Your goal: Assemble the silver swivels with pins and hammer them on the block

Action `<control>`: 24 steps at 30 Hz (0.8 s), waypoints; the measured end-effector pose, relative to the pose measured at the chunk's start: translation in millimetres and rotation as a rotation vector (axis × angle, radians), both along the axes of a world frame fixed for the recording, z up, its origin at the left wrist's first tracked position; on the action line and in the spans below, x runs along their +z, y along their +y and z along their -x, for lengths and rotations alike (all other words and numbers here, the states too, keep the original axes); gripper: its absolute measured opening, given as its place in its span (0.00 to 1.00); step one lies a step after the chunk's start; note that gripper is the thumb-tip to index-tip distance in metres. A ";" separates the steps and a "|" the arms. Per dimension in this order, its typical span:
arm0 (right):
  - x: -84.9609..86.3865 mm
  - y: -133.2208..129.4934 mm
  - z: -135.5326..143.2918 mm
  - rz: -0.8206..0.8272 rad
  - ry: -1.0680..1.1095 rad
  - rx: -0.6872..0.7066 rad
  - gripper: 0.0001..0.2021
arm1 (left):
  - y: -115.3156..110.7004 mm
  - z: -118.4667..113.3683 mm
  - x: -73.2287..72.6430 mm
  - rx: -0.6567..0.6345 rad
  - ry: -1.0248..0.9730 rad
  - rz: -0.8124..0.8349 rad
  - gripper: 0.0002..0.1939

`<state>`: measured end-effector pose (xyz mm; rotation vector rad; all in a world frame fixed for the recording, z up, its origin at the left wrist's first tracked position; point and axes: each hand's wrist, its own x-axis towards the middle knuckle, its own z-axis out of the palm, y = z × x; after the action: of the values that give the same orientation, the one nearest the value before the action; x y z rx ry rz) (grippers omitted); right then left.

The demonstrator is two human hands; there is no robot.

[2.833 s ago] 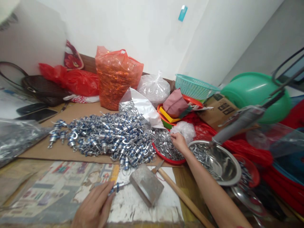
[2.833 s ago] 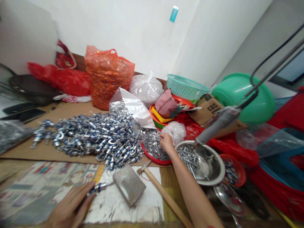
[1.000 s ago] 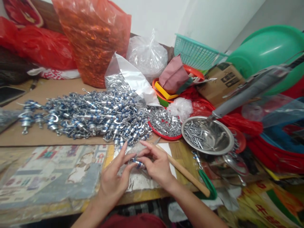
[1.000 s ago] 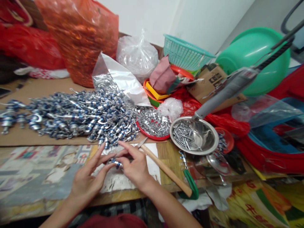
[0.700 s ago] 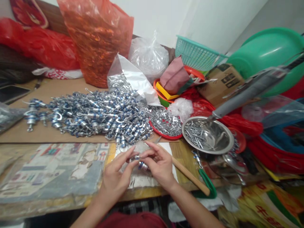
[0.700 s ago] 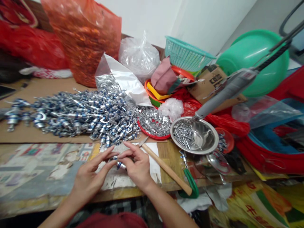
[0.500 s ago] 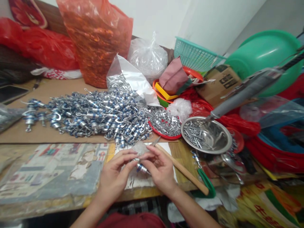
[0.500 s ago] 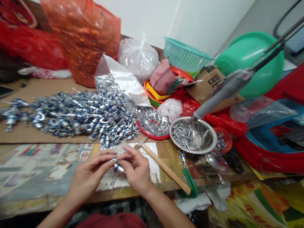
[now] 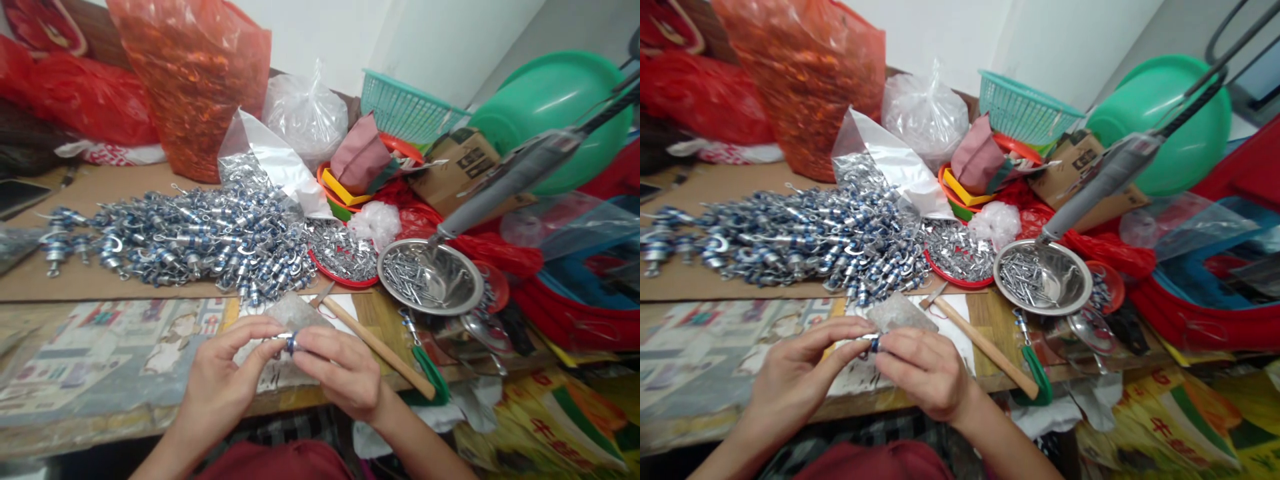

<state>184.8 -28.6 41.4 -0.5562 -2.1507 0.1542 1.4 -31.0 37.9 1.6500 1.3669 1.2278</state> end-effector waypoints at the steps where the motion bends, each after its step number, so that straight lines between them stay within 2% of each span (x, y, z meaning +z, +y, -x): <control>1: 0.0 -0.1 -0.5 0.012 0.020 -0.002 0.14 | -0.5 0.2 2.6 -0.017 0.004 -0.007 0.04; 7: -0.4 -4.0 -1.4 0.099 0.094 0.000 0.16 | -4.2 0.5 12.9 -0.063 -0.003 -0.076 0.05; 14: 5.4 -17.1 0.8 0.128 0.127 -0.068 0.20 | -13.3 -3.2 14.7 -0.059 -0.066 -0.003 0.07; 17: 9.2 -23.5 4.5 0.164 0.186 -0.087 0.22 | -19.0 -4.8 14.0 -0.056 -0.109 -0.023 0.07; 24: 23.4 -31.3 21.5 0.456 0.335 -0.222 0.13 | -24.0 -6.3 14.7 -0.050 -0.082 -0.097 0.09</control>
<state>163.3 -60.0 64.7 -0.9525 -1.7154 0.5814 7.8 -55.0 52.6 1.6704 1.2259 1.3360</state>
